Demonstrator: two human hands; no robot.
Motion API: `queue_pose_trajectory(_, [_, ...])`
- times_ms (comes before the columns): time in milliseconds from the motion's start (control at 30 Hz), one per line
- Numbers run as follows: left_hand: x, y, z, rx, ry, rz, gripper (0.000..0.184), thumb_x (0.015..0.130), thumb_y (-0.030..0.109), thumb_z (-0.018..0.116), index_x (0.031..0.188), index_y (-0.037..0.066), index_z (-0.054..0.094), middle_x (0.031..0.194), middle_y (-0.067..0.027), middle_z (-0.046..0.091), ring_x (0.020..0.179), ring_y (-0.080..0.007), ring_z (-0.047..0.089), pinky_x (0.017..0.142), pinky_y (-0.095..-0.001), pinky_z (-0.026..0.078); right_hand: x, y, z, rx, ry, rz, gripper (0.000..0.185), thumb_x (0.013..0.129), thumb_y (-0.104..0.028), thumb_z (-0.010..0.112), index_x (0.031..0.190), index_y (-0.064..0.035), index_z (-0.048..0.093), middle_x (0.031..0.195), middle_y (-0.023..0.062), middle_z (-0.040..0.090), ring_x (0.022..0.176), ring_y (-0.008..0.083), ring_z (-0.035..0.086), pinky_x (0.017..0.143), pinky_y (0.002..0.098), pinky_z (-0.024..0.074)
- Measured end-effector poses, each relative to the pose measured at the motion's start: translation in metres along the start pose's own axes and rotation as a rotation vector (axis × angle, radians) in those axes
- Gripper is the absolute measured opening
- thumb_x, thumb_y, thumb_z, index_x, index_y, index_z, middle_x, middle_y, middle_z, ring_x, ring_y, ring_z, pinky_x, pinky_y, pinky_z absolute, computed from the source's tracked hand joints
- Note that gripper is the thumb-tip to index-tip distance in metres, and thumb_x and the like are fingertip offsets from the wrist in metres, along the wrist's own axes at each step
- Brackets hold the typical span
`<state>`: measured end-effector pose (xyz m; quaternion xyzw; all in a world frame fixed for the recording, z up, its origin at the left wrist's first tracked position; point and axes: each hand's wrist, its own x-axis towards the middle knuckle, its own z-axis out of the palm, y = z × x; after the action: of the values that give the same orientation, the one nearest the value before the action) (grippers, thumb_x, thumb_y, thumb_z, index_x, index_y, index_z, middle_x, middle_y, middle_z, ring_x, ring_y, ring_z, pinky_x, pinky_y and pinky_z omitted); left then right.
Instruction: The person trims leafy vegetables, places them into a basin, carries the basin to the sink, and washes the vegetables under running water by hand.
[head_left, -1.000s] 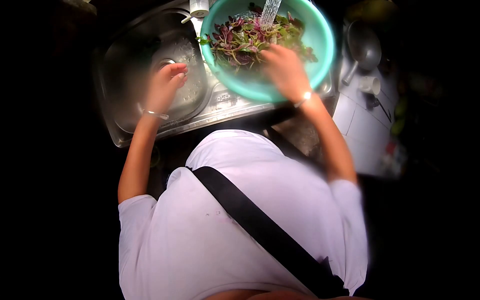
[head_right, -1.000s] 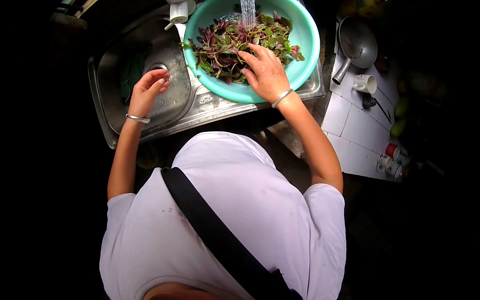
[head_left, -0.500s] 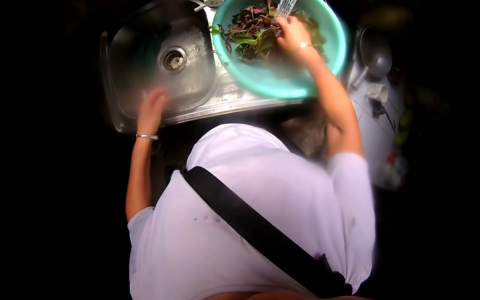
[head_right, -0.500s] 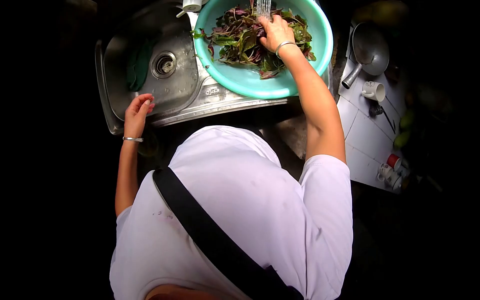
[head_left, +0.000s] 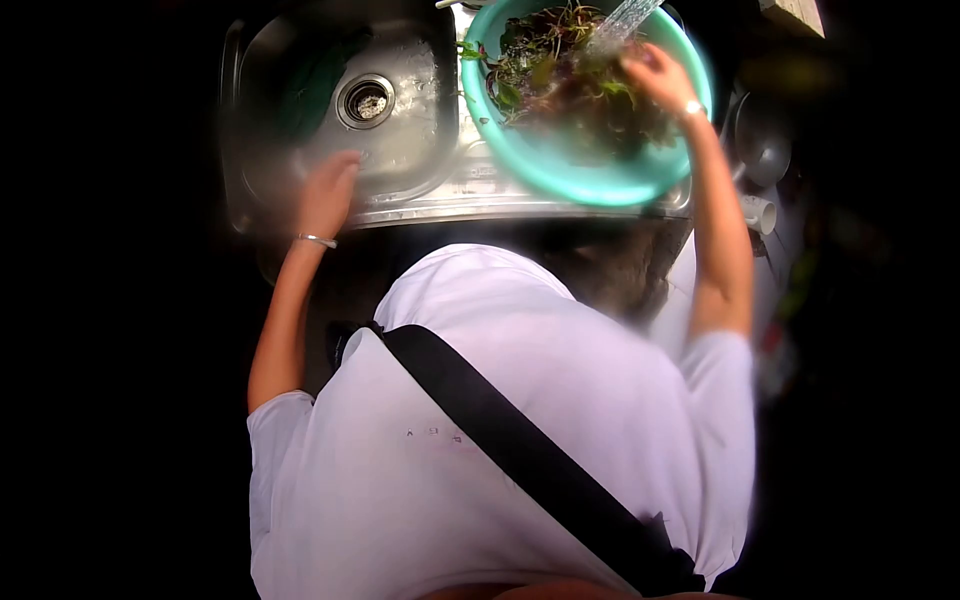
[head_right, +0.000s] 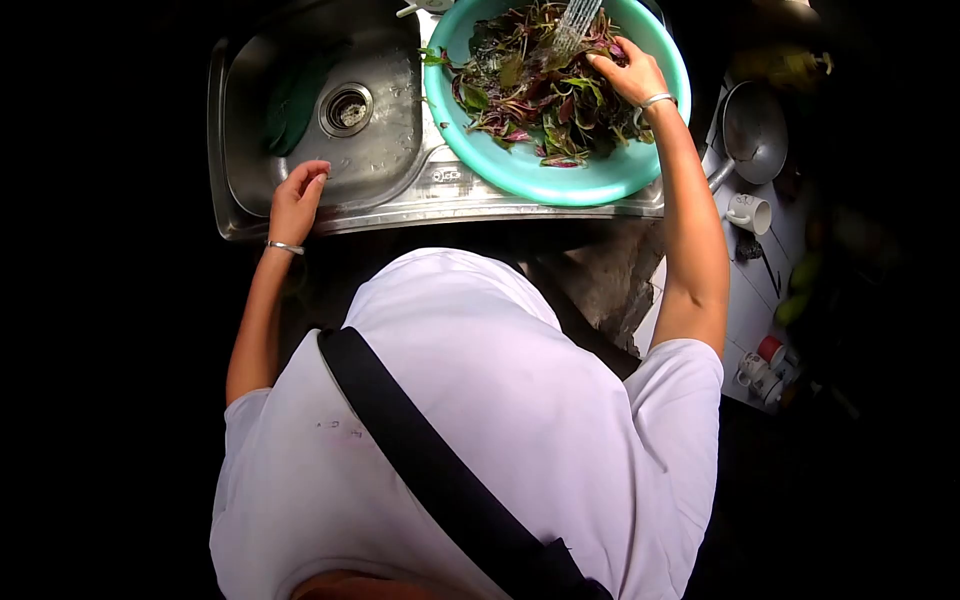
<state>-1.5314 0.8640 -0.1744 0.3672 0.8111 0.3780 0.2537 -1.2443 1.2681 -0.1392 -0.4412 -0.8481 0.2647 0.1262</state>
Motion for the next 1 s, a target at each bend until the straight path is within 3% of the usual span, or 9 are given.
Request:
queue_pose_trajectory(100, [0.038,0.018,0.019,-0.108,-0.097,0.090,0.026,0.083,0.015,0.054,0.107,0.005,0.059,0.097,-0.0110,0.063,0.085,-0.0210,0.061,0.076,-0.0293,0.046,-0.009,0.014,0.005,-0.231,0.173,-0.159,0.056,0.074,-0.041,0.063,0.117,-0.0063,0.054,0.118,0.0235,0.049,0.113,0.0325,0.046,0.095,0.0364,0.0370])
queue_pose_trajectory(267, [0.089,0.038,0.063,-0.141,-0.160,0.070,0.025,0.080,0.008,0.058,0.105,0.004,0.057,0.087,-0.0056,0.063,0.074,-0.0123,0.058,0.070,-0.0251,0.046,-0.060,-0.072,0.018,-0.128,0.341,-0.349,0.014,0.077,-0.016,0.060,0.085,-0.0057,0.064,0.092,0.0096,0.063,0.088,0.0266,0.058,0.079,0.0347,0.0456])
queue_pose_trajectory(467, [0.110,0.019,0.085,-0.146,-0.181,0.114,0.008,0.078,0.005,0.060,0.083,0.003,0.054,0.073,-0.0026,0.059,0.066,-0.0109,0.058,0.062,-0.0240,0.048,-0.100,-0.112,0.065,-0.053,0.101,-0.315,0.012,0.079,-0.015,0.058,0.083,-0.0052,0.064,0.083,0.0115,0.062,0.080,0.0293,0.059,0.072,0.0372,0.0465])
queue_pose_trajectory(633, [0.099,0.049,0.076,-0.225,-0.166,0.080,0.005,0.083,0.004,0.055,0.087,0.001,0.055,0.077,-0.0034,0.060,0.064,-0.0082,0.057,0.061,-0.0222,0.049,-0.102,-0.090,0.094,-0.191,-0.266,-0.307,0.016,0.078,-0.019,0.057,0.086,-0.0072,0.063,0.084,0.0124,0.060,0.084,0.0317,0.058,0.073,0.0400,0.0461])
queue_pose_trajectory(700, [0.095,0.087,0.069,-0.436,-0.190,0.107,0.012,0.085,0.004,0.053,0.095,0.000,0.057,0.081,-0.0040,0.062,0.070,-0.0095,0.059,0.065,-0.0232,0.050,-0.105,-0.099,0.095,-0.210,-0.364,-0.281,0.018,0.078,-0.020,0.057,0.091,-0.0083,0.061,0.087,0.0129,0.059,0.085,0.0319,0.057,0.074,0.0402,0.0462])
queue_pose_trajectory(767, [0.089,0.116,0.067,-0.230,-0.322,0.194,0.023,0.085,0.005,0.052,0.108,0.005,0.058,0.101,-0.0069,0.061,0.087,-0.0109,0.060,0.075,-0.0236,0.048,-0.106,-0.095,0.111,-0.102,-0.291,-0.399,0.025,0.077,-0.017,0.055,0.101,-0.0103,0.058,0.097,0.0115,0.058,0.089,0.0309,0.057,0.077,0.0391,0.0466])
queue_pose_trajectory(833, [0.087,0.130,0.078,-0.218,-0.246,0.375,0.024,0.085,0.006,0.053,0.109,0.007,0.058,0.110,-0.0070,0.057,0.090,-0.0100,0.059,0.075,-0.0231,0.048,-0.104,-0.105,0.112,-0.036,-0.200,-0.506,0.028,0.076,-0.015,0.055,0.104,-0.0108,0.058,0.110,0.0121,0.054,0.100,0.0298,0.053,0.084,0.0392,0.0442])
queue_pose_trajectory(900, [0.083,0.135,0.086,-0.224,-0.193,0.346,0.024,0.085,0.006,0.053,0.108,0.006,0.058,0.110,-0.0054,0.057,0.089,-0.0092,0.059,0.074,-0.0224,0.047,-0.086,-0.100,0.115,-0.078,-0.220,-0.542,0.032,0.076,-0.016,0.055,0.107,-0.0122,0.057,0.120,0.0126,0.050,0.112,0.0295,0.046,0.091,0.0415,0.0390])
queue_pose_trajectory(1000, [0.069,0.126,0.090,-0.244,-0.189,0.273,0.024,0.085,0.007,0.053,0.108,0.006,0.058,0.105,-0.0029,0.057,0.084,-0.0084,0.058,0.072,-0.0211,0.045,-0.058,-0.071,0.109,-0.666,-0.273,-0.495,0.043,0.075,-0.017,0.057,0.118,-0.0189,0.052,0.138,0.0121,0.031,0.121,0.0367,0.035,0.096,0.0457,0.0342])
